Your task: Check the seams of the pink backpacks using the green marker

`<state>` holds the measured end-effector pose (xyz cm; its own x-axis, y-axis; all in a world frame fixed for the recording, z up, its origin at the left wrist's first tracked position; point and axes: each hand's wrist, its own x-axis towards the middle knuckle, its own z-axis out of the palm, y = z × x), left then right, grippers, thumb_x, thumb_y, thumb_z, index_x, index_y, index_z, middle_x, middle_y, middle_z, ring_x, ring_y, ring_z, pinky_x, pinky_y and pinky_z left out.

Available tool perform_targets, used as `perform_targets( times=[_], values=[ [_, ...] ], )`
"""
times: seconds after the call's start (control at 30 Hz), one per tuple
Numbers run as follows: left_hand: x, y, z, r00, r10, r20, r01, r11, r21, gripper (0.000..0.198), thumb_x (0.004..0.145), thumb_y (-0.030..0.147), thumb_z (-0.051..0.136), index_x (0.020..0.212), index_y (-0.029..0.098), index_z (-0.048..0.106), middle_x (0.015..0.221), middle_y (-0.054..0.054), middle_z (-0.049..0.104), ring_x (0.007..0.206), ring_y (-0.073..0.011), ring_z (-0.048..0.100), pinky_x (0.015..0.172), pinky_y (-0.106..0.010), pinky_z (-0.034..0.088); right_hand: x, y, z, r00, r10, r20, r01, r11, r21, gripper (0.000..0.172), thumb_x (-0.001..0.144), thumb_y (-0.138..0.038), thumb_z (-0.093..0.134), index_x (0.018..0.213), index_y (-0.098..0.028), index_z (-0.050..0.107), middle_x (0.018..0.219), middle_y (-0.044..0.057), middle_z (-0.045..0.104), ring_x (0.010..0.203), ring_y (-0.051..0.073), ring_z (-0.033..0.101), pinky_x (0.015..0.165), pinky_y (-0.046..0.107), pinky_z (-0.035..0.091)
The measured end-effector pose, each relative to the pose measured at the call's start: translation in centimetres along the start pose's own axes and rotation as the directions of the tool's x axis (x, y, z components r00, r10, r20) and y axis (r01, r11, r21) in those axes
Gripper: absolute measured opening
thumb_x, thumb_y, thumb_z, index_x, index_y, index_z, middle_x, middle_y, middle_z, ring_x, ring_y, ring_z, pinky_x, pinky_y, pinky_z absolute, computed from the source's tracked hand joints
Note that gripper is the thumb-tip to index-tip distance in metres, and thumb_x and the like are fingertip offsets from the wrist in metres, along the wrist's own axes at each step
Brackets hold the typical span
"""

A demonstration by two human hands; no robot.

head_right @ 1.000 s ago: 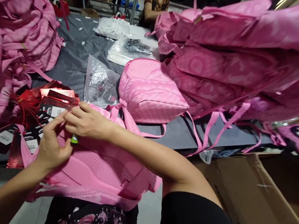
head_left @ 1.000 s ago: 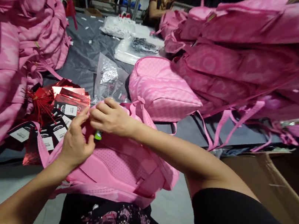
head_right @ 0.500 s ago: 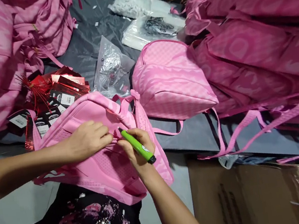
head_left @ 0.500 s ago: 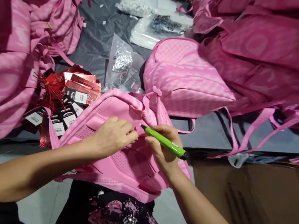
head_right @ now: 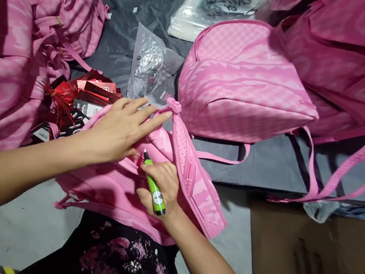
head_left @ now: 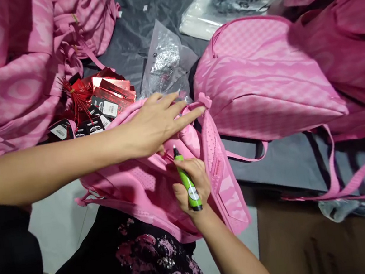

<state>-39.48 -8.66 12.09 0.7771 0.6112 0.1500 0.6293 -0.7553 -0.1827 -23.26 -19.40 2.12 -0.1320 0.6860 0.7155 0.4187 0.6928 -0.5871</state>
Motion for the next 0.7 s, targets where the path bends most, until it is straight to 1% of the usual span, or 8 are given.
perform_targets(
  times=[0.1,0.17,0.27,0.37,0.43,0.5,0.6,0.7],
  values=[
    [1.7,-0.6,2.4,0.982,-0.022,0.188,0.018,1.0,0.025,0.107,0.071,0.034,0.084,0.157,0.016,0.022,0.133,-0.018,0.058,0.12,-0.0377,0.055,0.096,-0.046,0.042,-0.3,-0.6,0.5,0.997,0.045,0.057,-0.046,0.999,0.021,0.029,0.098,-0.038,0.043,0.109,-0.02,0.062,0.078,0.005,0.064,0.071,0.021,0.059,0.071,0.039,0.045],
    [1.7,-0.8,3.3,0.982,-0.001,0.188,-0.004,1.0,0.027,0.107,0.073,0.035,0.082,0.158,0.017,0.018,0.137,-0.019,0.055,0.121,-0.0368,0.055,0.098,-0.045,0.041,-0.6,-0.1,0.7,0.996,0.067,0.062,-0.07,0.997,0.038,0.026,0.096,-0.035,0.047,0.112,-0.02,0.061,0.081,0.005,0.066,0.071,0.02,0.061,0.07,0.038,0.047],
    [0.6,-0.8,3.1,0.994,0.043,0.097,-0.047,0.998,0.036,0.109,0.079,0.039,0.072,0.159,0.019,0.002,0.159,-0.02,0.029,0.144,-0.039,0.035,0.109,-0.051,0.033,-0.9,1.4,0.6,0.965,0.261,0.01,-0.261,0.958,0.123,0.031,0.092,-0.031,0.057,0.121,-0.024,0.053,0.09,0.004,0.071,0.074,0.02,0.069,0.067,0.034,0.054],
    [-0.3,-0.2,2.4,0.993,0.043,0.11,-0.052,0.995,0.084,0.104,0.084,0.04,0.063,0.159,0.021,-0.006,0.166,-0.018,0.007,0.153,-0.0396,0.015,0.114,-0.059,0.022,-0.9,2.7,-0.2,0.924,0.382,0.007,-0.381,0.919,0.104,0.03,0.089,-0.029,0.065,0.117,-0.025,0.056,0.094,0.005,0.073,0.075,0.02,0.073,0.067,0.033,0.058],
    [-0.3,0.2,2.5,0.99,0.006,0.144,-0.023,0.993,0.113,0.098,0.087,0.036,0.06,0.16,0.022,-0.005,0.166,-0.019,0.01,0.152,-0.0395,0.02,0.112,-0.059,0.025,-0.4,3.0,-1.0,0.925,0.371,0.079,-0.374,0.927,0.03,0.025,0.088,-0.03,0.067,0.113,-0.024,0.062,0.099,0.006,0.075,0.08,0.021,0.073,0.074,0.037,0.059],
    [0.0,0.4,3.0,0.988,-0.035,0.153,0.019,0.995,0.101,0.087,0.092,0.03,0.053,0.16,0.021,0.0,0.162,-0.02,0.023,0.145,-0.0381,0.034,0.11,-0.057,0.031,0.6,3.0,-2.0,0.918,0.343,0.198,-0.348,0.938,-0.014,0.025,0.089,-0.031,0.068,0.113,-0.024,0.066,0.104,0.007,0.077,0.087,0.023,0.074,0.082,0.04,0.059],
    [0.6,0.4,3.8,0.992,-0.04,0.123,0.034,0.998,0.051,0.072,0.097,0.022,0.04,0.16,0.017,0.006,0.152,-0.02,0.038,0.136,-0.0353,0.045,0.107,-0.055,0.036,2.4,2.6,-3.3,0.864,0.314,0.395,-0.339,0.941,-0.006,0.027,0.091,-0.034,0.065,0.116,-0.024,0.069,0.113,0.006,0.076,0.099,0.024,0.073,0.089,0.042,0.057],
    [0.7,0.2,3.8,0.994,-0.013,0.112,0.009,0.999,0.035,0.066,0.098,0.018,0.033,0.16,0.014,0.009,0.153,-0.021,0.037,0.139,-0.0355,0.041,0.108,-0.056,0.035,4.1,2.1,-4.2,0.794,0.373,0.48,-0.411,0.911,-0.027,0.025,0.095,-0.032,0.059,0.115,-0.022,0.07,0.114,0.005,0.076,0.101,0.022,0.072,0.089,0.039,0.056]
  ],
)
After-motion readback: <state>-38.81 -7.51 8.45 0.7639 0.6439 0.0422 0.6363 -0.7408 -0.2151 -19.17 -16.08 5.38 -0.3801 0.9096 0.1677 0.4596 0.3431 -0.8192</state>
